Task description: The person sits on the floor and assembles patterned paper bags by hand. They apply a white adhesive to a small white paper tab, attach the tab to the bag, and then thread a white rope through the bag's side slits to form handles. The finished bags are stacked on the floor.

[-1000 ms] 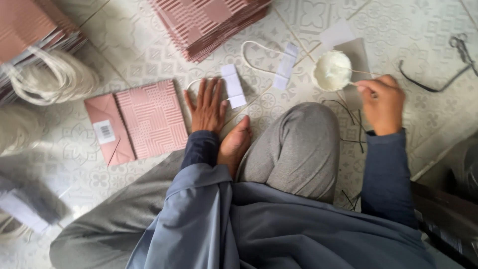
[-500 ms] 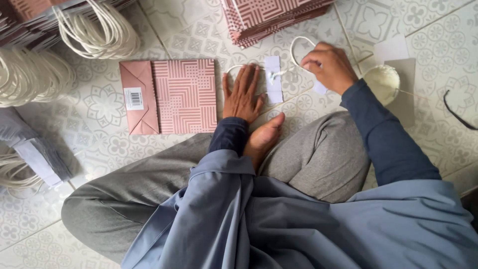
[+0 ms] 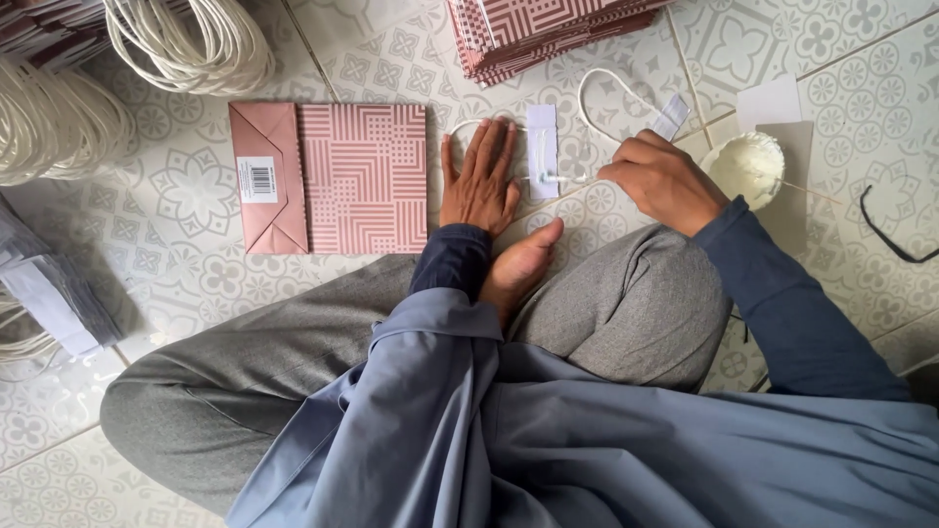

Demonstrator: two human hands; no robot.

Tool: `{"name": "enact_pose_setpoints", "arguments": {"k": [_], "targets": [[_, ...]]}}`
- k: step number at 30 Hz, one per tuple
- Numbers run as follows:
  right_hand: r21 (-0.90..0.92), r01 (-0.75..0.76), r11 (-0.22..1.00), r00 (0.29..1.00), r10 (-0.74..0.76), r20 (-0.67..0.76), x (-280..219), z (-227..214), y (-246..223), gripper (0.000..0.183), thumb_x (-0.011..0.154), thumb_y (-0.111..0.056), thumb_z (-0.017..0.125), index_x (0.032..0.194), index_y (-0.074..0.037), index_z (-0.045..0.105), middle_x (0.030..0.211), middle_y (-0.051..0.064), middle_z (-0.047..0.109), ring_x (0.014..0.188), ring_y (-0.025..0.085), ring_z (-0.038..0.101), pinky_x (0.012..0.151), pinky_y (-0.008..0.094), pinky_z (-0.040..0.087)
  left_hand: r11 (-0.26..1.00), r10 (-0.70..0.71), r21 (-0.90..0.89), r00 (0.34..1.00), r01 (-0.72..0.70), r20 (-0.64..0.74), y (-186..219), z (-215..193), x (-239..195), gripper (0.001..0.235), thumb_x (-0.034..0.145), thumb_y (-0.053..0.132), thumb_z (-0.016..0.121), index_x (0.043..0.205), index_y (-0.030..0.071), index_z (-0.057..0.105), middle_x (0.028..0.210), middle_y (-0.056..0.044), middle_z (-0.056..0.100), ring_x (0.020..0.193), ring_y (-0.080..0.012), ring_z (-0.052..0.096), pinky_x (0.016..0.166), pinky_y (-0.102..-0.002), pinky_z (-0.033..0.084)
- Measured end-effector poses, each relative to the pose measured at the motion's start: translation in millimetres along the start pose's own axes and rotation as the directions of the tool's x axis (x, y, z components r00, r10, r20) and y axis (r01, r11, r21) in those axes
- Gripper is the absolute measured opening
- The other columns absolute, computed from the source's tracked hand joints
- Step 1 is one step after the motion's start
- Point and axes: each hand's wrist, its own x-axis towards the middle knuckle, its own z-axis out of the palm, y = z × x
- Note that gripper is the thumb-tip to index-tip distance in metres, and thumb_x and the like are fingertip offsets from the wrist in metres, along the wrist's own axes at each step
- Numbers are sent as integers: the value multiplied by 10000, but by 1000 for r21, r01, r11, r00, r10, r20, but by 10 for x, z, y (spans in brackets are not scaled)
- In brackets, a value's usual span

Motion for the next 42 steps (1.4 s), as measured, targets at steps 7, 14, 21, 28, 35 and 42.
{"name": "enact_pose_setpoints", "arguments": {"k": [7,14,21,28,35,42], "targets": [[169,-124,978,990,134,-51,210,159,412,120,967,13,715,1033,-47,796,908,140,656,918,355,649,845,444,545,1000,0,23,1000,0,-7,11,-47,-7,747,982,449,373,1672,236,183,1726,-30,201,1613,-185,108,1270,-624,-28],[-14,-65,998,984,62,-168,435,185,578,227,1013,141,688,1151,17,820,922,127,576,907,318,544,777,445,528,997,21,70,999,-19,-36,35,-116,-10,762,962,433,467,1654,183,266,1722,-11,257,1596,-157,205,1268,-623,23],[-53,-52,997,995,48,-87,314,156,395,172,982,145,739,1091,33,809,876,113,623,819,270,492,654,377,469,997,17,79,999,-13,-51,46,-136,-19,787,942,428,498,1655,190,263,1722,-3,260,1595,-150,213,1268,-619,35],[16,-105,994,993,104,52,225,65,351,267,958,147,680,1151,2,795,936,91,663,881,273,563,718,396,539,998,23,63,998,-19,-61,44,-103,-23,768,950,421,480,1650,176,279,1716,-10,273,1591,-160,218,1266,-628,31],[10,-153,988,985,154,-79,350,174,570,295,964,100,622,1152,-17,818,967,134,710,861,308,639,807,433,558,996,19,92,999,-14,-48,42,-108,-27,786,942,435,488,1653,182,269,1720,-8,260,1594,-156,206,1267,-629,30],[164,-276,947,961,273,42,-98,4,258,164,998,-44,678,1097,-63,808,914,208,715,888,411,679,838,488,551,998,-3,58,1000,4,-22,14,6,-4,748,976,446,355,1674,246,175,1726,-16,204,1611,-169,116,1268,-617,-32]]}}
